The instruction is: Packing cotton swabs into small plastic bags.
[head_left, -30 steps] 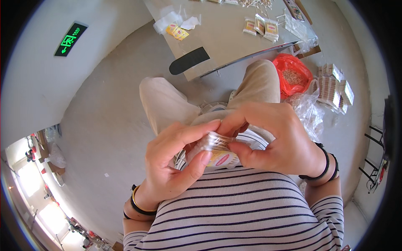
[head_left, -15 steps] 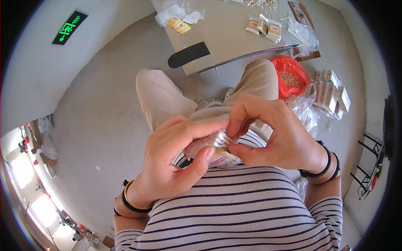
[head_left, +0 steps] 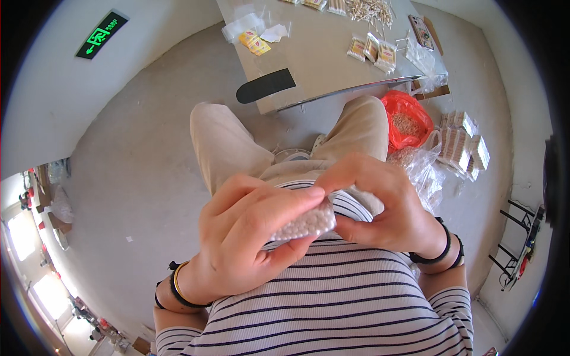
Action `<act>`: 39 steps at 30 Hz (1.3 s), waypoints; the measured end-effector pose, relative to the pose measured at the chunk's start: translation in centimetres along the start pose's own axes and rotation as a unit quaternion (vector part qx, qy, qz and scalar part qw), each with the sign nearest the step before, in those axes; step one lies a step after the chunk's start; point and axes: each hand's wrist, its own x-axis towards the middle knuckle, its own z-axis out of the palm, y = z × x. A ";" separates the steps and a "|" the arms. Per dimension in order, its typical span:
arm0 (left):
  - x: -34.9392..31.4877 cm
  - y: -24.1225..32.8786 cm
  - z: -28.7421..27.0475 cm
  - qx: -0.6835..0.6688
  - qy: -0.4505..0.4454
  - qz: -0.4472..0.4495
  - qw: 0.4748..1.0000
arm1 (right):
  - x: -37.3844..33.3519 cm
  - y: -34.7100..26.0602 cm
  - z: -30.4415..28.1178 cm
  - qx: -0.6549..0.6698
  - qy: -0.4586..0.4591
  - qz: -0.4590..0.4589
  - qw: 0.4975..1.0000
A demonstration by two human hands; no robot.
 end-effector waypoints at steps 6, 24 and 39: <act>0.3 0.4 0.0 0.052 0.022 0.033 0.998 | -0.2 1.3 1.0 -0.099 0.048 -0.125 0.986; -0.7 -2.2 0.2 -0.390 0.148 -0.209 0.884 | 0.8 1.7 0.5 0.037 0.076 -0.041 0.996; -1.0 -2.3 0.8 -0.458 0.151 -0.240 0.843 | 2.2 1.0 1.2 0.047 0.183 -0.063 0.980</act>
